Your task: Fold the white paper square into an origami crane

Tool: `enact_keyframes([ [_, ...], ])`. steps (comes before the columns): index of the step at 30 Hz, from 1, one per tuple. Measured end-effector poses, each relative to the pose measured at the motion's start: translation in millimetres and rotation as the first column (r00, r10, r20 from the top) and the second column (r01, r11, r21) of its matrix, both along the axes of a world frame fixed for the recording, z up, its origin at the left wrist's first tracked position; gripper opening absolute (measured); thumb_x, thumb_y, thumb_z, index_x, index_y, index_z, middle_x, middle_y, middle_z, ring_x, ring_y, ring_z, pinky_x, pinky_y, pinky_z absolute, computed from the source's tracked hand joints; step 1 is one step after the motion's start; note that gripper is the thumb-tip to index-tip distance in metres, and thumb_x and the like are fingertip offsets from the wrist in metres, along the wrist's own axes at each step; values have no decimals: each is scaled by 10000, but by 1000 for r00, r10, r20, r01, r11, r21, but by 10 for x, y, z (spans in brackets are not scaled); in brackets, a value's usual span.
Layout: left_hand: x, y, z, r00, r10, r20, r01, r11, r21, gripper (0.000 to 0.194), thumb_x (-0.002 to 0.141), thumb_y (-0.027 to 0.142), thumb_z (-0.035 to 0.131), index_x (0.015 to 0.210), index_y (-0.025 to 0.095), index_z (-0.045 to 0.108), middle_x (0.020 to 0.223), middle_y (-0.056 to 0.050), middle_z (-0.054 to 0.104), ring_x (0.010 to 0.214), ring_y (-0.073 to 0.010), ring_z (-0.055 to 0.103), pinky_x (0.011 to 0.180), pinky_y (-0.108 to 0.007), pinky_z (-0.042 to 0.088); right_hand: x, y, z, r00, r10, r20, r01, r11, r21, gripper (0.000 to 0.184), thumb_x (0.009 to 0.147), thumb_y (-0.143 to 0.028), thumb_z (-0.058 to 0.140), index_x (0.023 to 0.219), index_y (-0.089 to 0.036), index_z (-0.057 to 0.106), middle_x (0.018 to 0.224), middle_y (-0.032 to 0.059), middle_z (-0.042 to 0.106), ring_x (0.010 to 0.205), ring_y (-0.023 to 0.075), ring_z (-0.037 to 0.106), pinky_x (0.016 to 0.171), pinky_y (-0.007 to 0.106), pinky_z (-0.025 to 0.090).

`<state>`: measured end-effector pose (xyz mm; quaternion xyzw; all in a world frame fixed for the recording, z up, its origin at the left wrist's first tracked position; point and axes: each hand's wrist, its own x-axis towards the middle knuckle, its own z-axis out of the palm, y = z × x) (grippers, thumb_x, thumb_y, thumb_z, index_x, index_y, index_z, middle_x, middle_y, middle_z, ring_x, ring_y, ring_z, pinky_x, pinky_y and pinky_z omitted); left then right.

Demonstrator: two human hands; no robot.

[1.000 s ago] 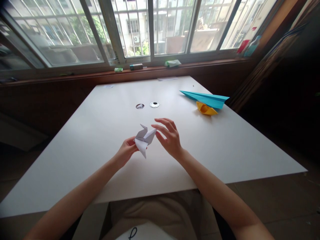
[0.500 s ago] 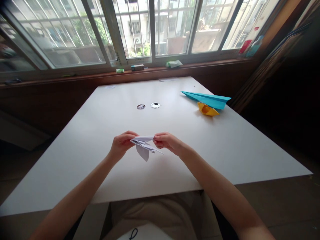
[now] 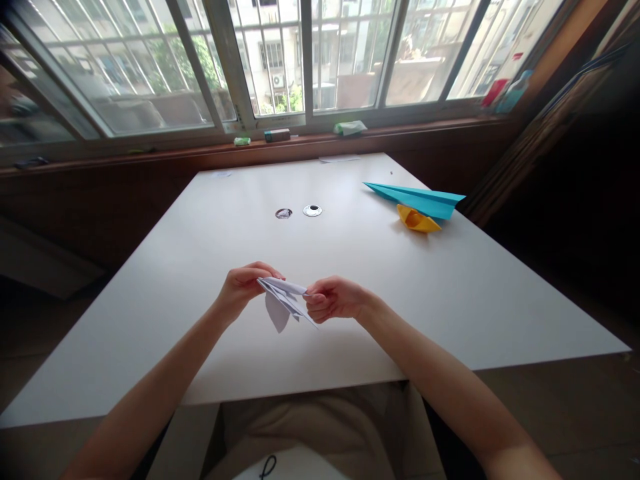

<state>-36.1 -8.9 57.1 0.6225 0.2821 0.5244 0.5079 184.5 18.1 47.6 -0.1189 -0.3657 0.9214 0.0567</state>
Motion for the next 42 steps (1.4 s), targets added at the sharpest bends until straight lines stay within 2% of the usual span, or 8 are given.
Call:
enact_keyframes([
  [6,132,-3,-170,973,141,182,-47,895,-443,253,591,358,785,716,152,707,655,-16,644,637,-114,573,650,-234,460,-23,-32,26,985,-162,57,161,987,17,316,836,-211,369,524,-158,373,443,-68,165,431,67,191,467,187,246],
  [11,172,37,-234,917,258,305,-53,835,-547,255,602,295,784,799,163,691,787,-8,674,740,-114,601,782,-251,463,-56,0,20,901,-422,97,404,900,163,415,884,-371,345,541,-164,453,423,-68,186,425,74,211,439,192,230],
  [13,169,49,-237,897,291,334,-58,825,-562,247,606,269,781,808,166,681,836,-4,673,787,-114,603,818,-255,455,-64,-1,28,807,-584,91,534,786,311,408,862,-430,419,565,-163,505,431,-66,240,439,73,258,458,203,260],
  [18,194,22,-244,900,309,308,-86,818,-569,216,642,269,751,813,173,660,870,0,656,832,-119,595,860,-277,435,-146,-86,49,490,-867,-88,643,292,708,194,701,-350,688,736,-178,605,632,-23,544,589,90,465,564,227,375],
  [23,227,-30,-245,963,199,180,-79,851,-520,234,657,291,739,810,160,620,831,-11,638,819,-131,586,858,-301,427,-209,-119,-51,484,-856,-179,580,162,798,218,720,-369,657,830,-181,633,768,28,634,692,147,565,616,279,445],
  [30,172,-29,-126,990,117,73,-73,891,-448,335,723,275,667,1038,251,553,1122,-37,576,1005,-180,557,842,-316,446,-109,-114,33,413,-840,-353,287,-248,925,97,777,-265,584,712,-193,583,721,23,575,636,131,521,561,260,429],
  [37,175,-29,-190,948,225,-226,-262,953,-151,215,701,371,679,778,170,672,923,-60,611,862,-171,573,714,-265,465,-135,-133,66,584,-761,-282,165,-229,959,105,804,-261,553,729,-203,598,755,42,605,637,133,536,566,260,415],
  [42,166,8,-255,926,275,-258,-328,925,-191,194,670,361,702,687,172,664,765,-26,622,767,-157,585,684,-265,464,-118,-74,-51,610,-776,-162,30,-182,983,114,797,-254,566,701,-207,607,814,44,612,686,141,536,613,261,392],
])
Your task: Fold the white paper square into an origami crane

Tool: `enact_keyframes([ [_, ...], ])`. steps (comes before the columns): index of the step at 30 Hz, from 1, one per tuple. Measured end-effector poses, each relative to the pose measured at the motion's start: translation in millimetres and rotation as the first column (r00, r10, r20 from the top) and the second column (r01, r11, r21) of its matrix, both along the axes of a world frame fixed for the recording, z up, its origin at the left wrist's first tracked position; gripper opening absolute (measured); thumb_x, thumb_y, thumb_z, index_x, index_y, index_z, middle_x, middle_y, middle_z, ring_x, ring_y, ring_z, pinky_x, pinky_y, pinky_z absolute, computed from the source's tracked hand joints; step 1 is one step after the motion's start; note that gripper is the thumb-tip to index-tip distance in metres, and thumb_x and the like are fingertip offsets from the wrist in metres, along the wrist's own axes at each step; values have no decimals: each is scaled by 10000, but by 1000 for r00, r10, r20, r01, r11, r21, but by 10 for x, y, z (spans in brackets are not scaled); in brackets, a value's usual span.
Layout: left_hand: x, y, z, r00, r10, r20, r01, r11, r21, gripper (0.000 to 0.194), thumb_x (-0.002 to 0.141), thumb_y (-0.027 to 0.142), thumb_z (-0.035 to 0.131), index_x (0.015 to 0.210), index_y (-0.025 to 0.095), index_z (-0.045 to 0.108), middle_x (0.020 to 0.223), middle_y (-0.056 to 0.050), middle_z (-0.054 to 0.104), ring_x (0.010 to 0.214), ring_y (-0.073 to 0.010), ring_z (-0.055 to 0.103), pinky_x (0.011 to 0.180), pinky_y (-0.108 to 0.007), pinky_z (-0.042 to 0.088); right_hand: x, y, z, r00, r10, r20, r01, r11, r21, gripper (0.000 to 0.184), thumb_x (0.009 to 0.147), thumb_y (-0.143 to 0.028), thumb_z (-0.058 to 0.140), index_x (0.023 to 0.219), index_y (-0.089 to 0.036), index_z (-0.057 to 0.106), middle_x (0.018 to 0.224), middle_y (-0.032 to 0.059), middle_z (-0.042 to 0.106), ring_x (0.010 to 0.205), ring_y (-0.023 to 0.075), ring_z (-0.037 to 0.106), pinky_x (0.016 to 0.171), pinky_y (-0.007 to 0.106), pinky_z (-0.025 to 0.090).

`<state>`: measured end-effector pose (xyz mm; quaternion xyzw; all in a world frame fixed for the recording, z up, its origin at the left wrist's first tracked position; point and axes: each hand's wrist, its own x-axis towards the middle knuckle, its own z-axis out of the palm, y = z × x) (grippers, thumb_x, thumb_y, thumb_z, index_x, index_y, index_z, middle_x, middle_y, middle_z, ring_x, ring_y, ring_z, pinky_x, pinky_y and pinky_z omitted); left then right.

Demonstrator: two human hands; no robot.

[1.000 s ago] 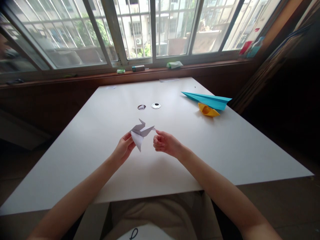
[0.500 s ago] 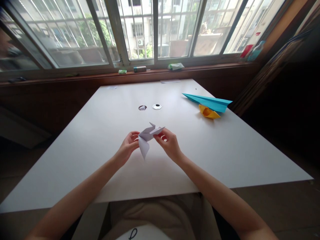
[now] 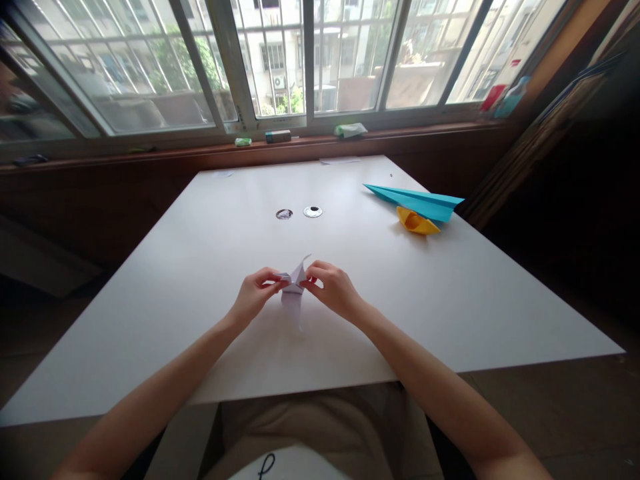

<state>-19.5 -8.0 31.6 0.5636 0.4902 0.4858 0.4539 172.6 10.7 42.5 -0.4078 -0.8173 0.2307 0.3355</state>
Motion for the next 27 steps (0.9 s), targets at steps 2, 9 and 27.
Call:
enact_keyframes([
  [2,-12,38,-32,999,23,33,-21,998,-57,198,627,352,734,675,173,667,744,-24,630,752,-160,588,645,-251,459,13,26,-29,998,-33,47,33,999,-11,114,805,-235,552,713,-210,615,822,39,609,678,137,524,619,259,381],
  [9,-56,125,-67,985,80,151,-51,982,-184,256,580,378,756,682,159,671,707,-25,649,709,-147,589,615,-239,464,31,88,-73,993,-120,3,120,992,-48,107,800,-205,535,726,-196,611,818,38,616,636,131,514,634,271,401],
  [27,-63,142,-168,952,78,295,23,945,-325,344,544,407,778,736,140,675,734,-37,672,706,-137,616,760,-294,482,29,134,-97,974,-189,-122,154,955,-254,84,743,-219,559,758,-178,631,736,29,664,684,163,600,665,292,454],
])
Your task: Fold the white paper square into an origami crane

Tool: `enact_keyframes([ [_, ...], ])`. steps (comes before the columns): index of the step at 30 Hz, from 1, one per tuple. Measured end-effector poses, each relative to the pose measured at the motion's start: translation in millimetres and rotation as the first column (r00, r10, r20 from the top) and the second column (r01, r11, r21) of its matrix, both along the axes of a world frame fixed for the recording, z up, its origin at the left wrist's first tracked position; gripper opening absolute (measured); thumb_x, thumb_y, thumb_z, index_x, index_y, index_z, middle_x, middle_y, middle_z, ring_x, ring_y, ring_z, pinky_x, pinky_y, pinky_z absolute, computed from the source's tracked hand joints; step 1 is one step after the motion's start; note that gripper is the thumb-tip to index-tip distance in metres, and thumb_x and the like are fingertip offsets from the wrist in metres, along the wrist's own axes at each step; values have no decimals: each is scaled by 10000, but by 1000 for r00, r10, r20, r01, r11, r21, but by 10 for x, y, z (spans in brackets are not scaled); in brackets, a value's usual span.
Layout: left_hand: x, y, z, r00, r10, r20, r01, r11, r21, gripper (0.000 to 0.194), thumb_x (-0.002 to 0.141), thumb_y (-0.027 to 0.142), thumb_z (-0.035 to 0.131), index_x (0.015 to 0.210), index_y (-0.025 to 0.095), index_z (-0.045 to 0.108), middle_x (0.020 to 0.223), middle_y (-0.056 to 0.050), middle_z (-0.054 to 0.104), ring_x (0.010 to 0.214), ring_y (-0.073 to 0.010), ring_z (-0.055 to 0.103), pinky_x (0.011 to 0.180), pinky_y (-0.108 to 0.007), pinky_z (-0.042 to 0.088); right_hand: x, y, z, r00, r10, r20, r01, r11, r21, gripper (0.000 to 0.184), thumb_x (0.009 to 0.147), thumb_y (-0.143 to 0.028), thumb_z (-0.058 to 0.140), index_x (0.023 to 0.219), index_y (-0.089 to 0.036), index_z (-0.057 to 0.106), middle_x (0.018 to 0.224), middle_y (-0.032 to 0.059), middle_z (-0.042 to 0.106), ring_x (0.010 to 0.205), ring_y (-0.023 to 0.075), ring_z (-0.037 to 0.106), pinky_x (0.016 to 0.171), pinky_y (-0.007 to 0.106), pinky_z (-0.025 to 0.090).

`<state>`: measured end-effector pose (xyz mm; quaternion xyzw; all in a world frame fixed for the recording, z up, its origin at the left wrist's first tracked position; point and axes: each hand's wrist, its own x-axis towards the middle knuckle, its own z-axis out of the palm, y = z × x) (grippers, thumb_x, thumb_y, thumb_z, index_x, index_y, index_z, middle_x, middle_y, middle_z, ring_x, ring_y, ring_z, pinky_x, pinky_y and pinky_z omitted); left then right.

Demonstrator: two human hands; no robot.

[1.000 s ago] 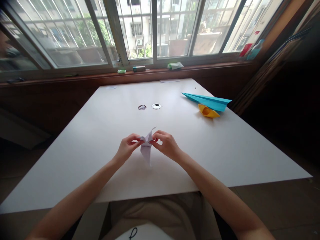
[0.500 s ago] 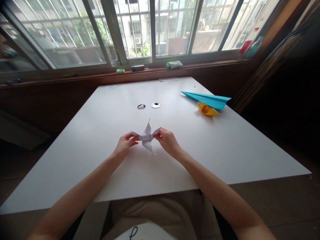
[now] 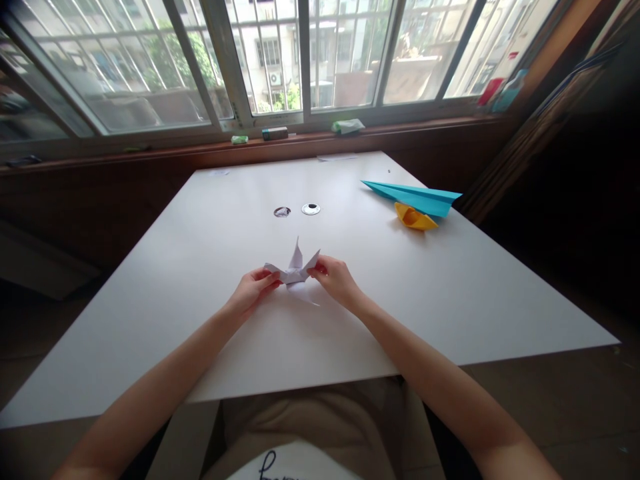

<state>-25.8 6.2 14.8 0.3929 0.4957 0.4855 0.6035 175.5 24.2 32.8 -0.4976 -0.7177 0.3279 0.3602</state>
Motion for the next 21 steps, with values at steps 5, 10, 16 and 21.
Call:
enact_keyframes([
  [5,24,-40,71,982,-87,-170,98,993,59,293,566,382,762,731,152,687,697,-32,665,665,-136,581,633,-241,456,-21,32,-65,998,60,10,-61,998,35,100,743,-250,577,731,-185,652,779,31,638,700,152,561,672,291,443],
  [10,23,-13,97,952,-81,-297,123,984,127,177,605,313,702,685,156,685,599,-3,615,554,-109,508,528,-215,401,-42,38,-74,998,59,3,-59,998,29,117,740,-244,576,750,-188,680,799,33,640,683,144,554,656,278,437],
  [16,-17,45,74,923,-56,-382,126,979,159,125,610,263,665,652,150,694,513,17,563,508,-99,474,519,-216,351,-36,84,-104,1000,-1,-13,0,999,-53,122,719,-236,584,737,-183,692,770,29,693,739,183,612,677,284,437],
  [21,-22,54,61,910,-54,-410,134,977,168,134,617,280,663,646,150,685,491,23,536,503,-99,465,512,-218,339,-31,119,-123,999,-34,-26,30,993,-116,144,698,-244,591,748,-169,703,759,35,703,749,203,620,682,293,431],
])
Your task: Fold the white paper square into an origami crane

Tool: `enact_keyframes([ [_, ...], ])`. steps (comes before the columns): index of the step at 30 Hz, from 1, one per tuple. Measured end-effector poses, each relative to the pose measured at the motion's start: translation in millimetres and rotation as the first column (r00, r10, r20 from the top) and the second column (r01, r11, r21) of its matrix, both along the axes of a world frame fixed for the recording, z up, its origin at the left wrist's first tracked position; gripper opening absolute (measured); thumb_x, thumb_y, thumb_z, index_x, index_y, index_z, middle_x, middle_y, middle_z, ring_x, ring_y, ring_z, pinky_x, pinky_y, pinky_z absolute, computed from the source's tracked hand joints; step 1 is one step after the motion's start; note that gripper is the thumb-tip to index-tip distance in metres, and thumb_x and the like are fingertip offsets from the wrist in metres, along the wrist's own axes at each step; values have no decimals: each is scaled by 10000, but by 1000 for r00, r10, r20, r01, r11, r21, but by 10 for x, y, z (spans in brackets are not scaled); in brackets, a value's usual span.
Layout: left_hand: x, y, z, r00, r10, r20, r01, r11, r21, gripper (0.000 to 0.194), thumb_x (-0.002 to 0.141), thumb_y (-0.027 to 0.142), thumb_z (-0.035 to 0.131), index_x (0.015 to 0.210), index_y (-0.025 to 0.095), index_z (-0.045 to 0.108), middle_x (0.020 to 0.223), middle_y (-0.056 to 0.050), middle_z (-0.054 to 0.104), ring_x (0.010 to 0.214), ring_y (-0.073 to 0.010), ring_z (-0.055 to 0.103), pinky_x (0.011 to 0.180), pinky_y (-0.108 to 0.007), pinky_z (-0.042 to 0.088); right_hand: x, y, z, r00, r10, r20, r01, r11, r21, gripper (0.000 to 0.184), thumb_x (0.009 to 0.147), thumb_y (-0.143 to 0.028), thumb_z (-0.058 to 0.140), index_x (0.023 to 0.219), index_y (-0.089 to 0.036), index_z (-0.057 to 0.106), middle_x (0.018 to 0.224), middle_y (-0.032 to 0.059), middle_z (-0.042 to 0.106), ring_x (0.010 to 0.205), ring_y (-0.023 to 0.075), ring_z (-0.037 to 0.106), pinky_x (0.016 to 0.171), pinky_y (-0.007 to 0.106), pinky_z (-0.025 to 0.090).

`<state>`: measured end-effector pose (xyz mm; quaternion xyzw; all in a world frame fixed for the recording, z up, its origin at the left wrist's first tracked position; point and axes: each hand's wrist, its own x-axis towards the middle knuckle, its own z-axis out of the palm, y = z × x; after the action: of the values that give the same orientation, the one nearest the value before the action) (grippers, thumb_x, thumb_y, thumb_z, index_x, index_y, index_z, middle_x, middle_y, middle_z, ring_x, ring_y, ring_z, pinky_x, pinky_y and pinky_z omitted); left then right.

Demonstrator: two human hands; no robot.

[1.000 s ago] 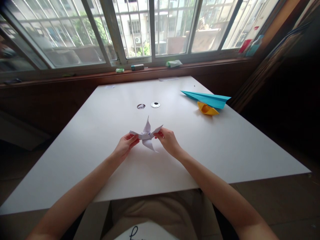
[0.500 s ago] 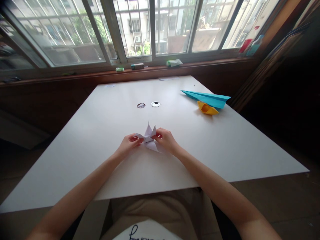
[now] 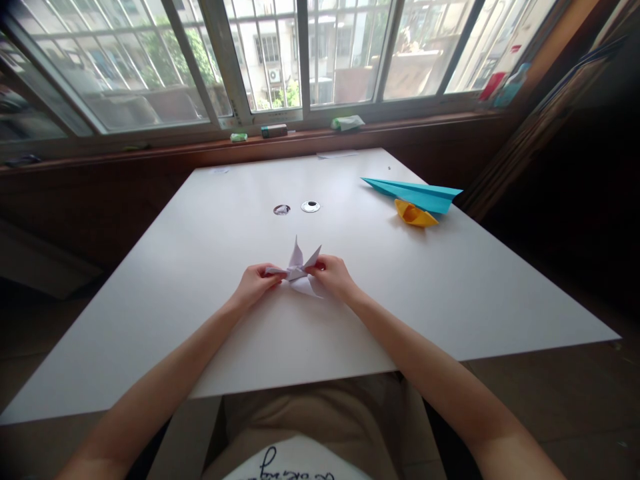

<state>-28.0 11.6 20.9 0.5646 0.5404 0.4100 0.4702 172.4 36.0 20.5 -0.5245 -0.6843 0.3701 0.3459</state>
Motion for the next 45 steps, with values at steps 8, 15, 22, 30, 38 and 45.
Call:
enact_keyframes([
  [8,6,37,-59,1000,-6,-22,6,1000,0,179,639,313,664,683,140,682,531,19,557,517,-93,474,520,-212,362,14,10,60,999,-34,0,34,994,-102,174,668,-267,606,706,-138,718,678,43,695,694,192,605,634,273,407],
  [15,-2,44,-97,997,-11,-72,15,999,50,207,659,327,641,705,130,685,508,26,547,492,-91,477,493,-207,362,5,3,106,999,-44,-19,40,982,-183,222,634,-303,627,708,-116,720,652,45,693,624,163,594,585,244,411],
  [22,-5,-3,-74,979,-87,-185,134,957,259,117,680,257,624,667,141,630,854,-53,622,743,-129,584,599,-219,450,45,15,76,998,-7,-59,-5,979,-203,188,602,-257,642,709,-126,724,670,34,694,667,174,593,629,255,426],
  [30,-3,-122,12,896,-54,-440,265,861,435,93,717,119,551,732,194,605,790,-19,607,801,-155,530,725,-284,425,94,36,73,986,60,-158,-100,961,-257,162,588,-250,650,685,-131,700,630,11,660,638,147,577,646,252,429],
  [38,9,-110,72,906,-28,-421,206,900,384,54,729,152,551,779,170,561,673,26,589,587,-87,511,562,-201,431,103,35,91,980,69,-187,-130,932,-337,182,605,-288,662,682,-124,672,555,1,610,544,106,524,555,228,373],
  [45,3,-128,39,798,-41,-601,388,799,460,336,773,92,484,1050,245,594,802,1,585,702,-103,558,640,-220,444,77,40,97,978,48,-203,-118,930,-347,161,604,-256,665,687,-119,670,537,-9,596,548,108,527,563,228,373],
])
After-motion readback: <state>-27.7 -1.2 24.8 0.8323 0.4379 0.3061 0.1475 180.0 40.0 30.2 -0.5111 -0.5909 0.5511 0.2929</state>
